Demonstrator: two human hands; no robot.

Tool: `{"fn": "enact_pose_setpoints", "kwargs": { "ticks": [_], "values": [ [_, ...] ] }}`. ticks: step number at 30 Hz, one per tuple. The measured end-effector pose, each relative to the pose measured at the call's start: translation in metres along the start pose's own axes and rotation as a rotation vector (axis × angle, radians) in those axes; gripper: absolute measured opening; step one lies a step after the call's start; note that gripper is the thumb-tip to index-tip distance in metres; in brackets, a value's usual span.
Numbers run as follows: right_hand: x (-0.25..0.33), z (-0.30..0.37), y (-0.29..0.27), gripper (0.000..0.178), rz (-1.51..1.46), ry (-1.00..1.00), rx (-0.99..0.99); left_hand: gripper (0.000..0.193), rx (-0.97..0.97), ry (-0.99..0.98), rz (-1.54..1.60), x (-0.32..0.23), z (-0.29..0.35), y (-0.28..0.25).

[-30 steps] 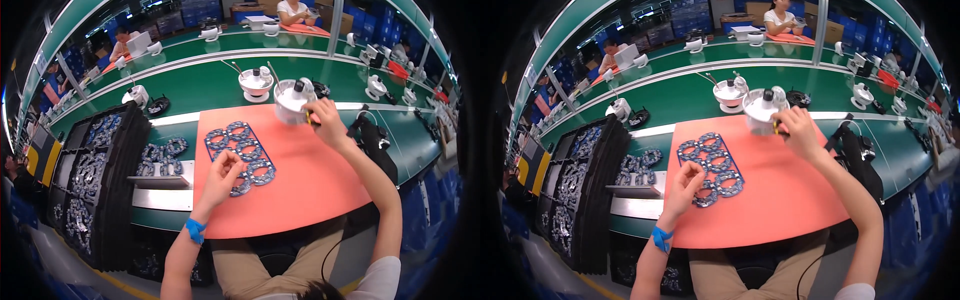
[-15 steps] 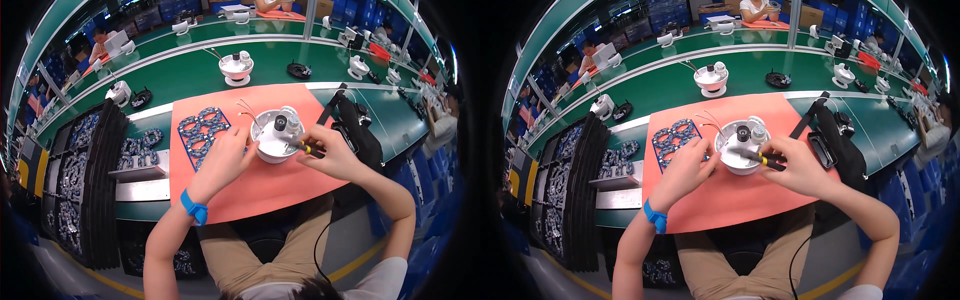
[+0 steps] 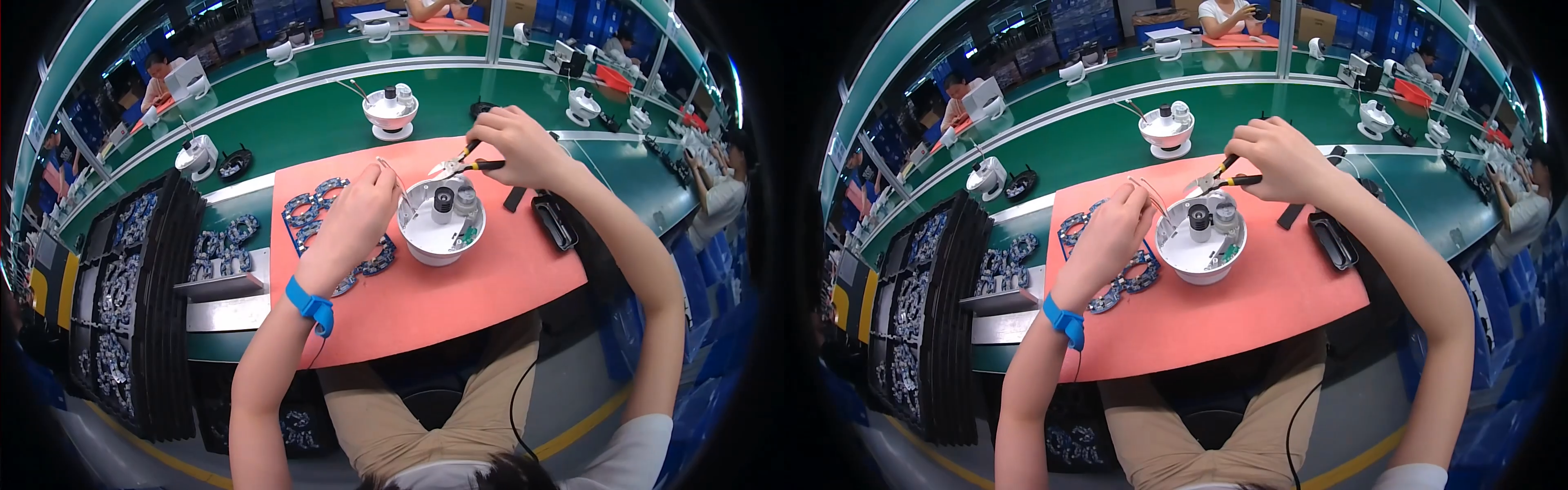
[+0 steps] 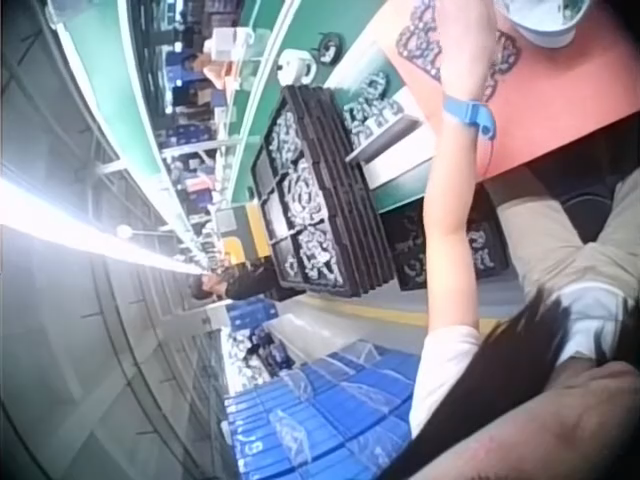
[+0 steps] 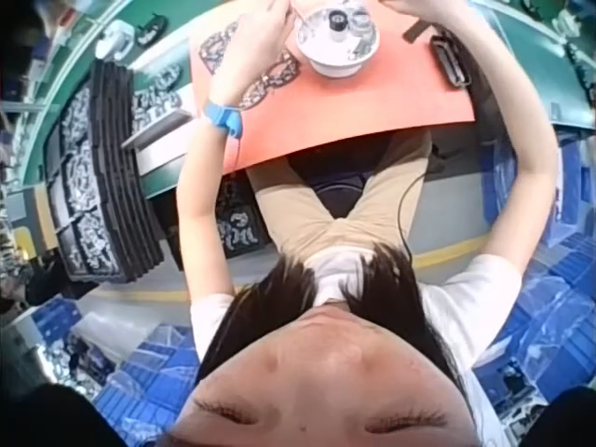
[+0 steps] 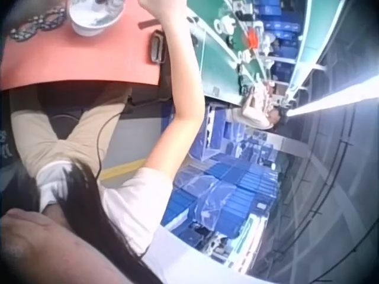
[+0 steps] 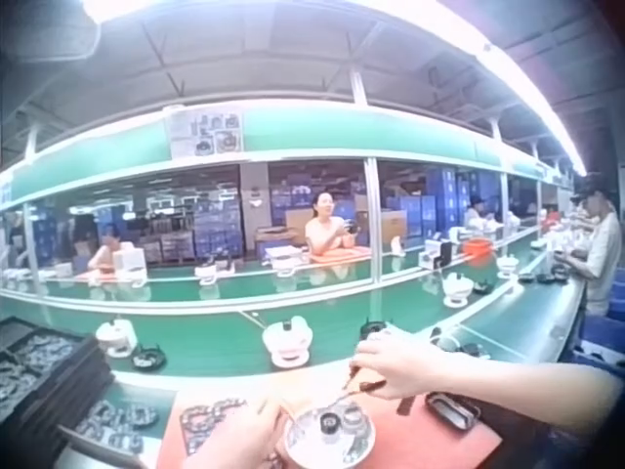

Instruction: Assembling LED lighting components into fixtures using hand tools on a production line.

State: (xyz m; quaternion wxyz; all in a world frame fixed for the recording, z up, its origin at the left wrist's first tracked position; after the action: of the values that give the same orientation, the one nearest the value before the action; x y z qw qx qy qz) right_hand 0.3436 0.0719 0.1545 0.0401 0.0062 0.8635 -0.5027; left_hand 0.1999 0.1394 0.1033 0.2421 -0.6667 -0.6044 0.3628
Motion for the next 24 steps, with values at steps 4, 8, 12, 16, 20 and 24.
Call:
{"fn": "enact_pose_setpoints", "kwargs": {
  "ticks": [4, 8, 12, 16, 20, 24],
  "values": [
    [0.01, -0.015, 0.025, 0.033, 0.065, -0.095, 0.095, 0.014, -0.044, 0.069, -0.087, 0.0, -0.004, 0.001],
    [0.028, -0.019, 0.039, 0.032, 0.138, -0.158, 0.203, 0.014, -0.044, 0.046, -0.096, 0.004, -0.003, 0.001],
    [0.028, -0.019, 0.042, 0.028, 0.166, -0.148, 0.256, 0.014, -0.013, 0.03, -0.066, 0.009, -0.002, 0.006],
    [0.029, -0.017, 0.044, 0.025, 0.167, -0.146, 0.283, 0.014, -0.029, 0.044, -0.093, 0.006, -0.003, 0.005],
    [0.031, -0.016, 0.046, 0.025, 0.18, -0.152, 0.273, 0.013, -0.033, 0.035, -0.079, 0.004, -0.005, 0.005],
    [0.032, -0.015, 0.046, 0.02, 0.189, -0.163, 0.255, 0.013, -0.023, 0.04, -0.079, 0.002, -0.006, 0.006]
  ]
}}
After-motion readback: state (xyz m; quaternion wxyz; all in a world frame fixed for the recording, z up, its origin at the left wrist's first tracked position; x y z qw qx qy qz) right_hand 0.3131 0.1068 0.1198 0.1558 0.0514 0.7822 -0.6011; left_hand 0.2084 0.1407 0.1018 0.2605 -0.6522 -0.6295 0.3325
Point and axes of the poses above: each hand's wrist, its own z-axis away from the middle knuckle, its own y-axis out of the palm, x = y × z, the point moved 10 cm from there along -z, towards the middle knuckle, and after that the axes turned 14 degrees about y, right-handed, at the moved point
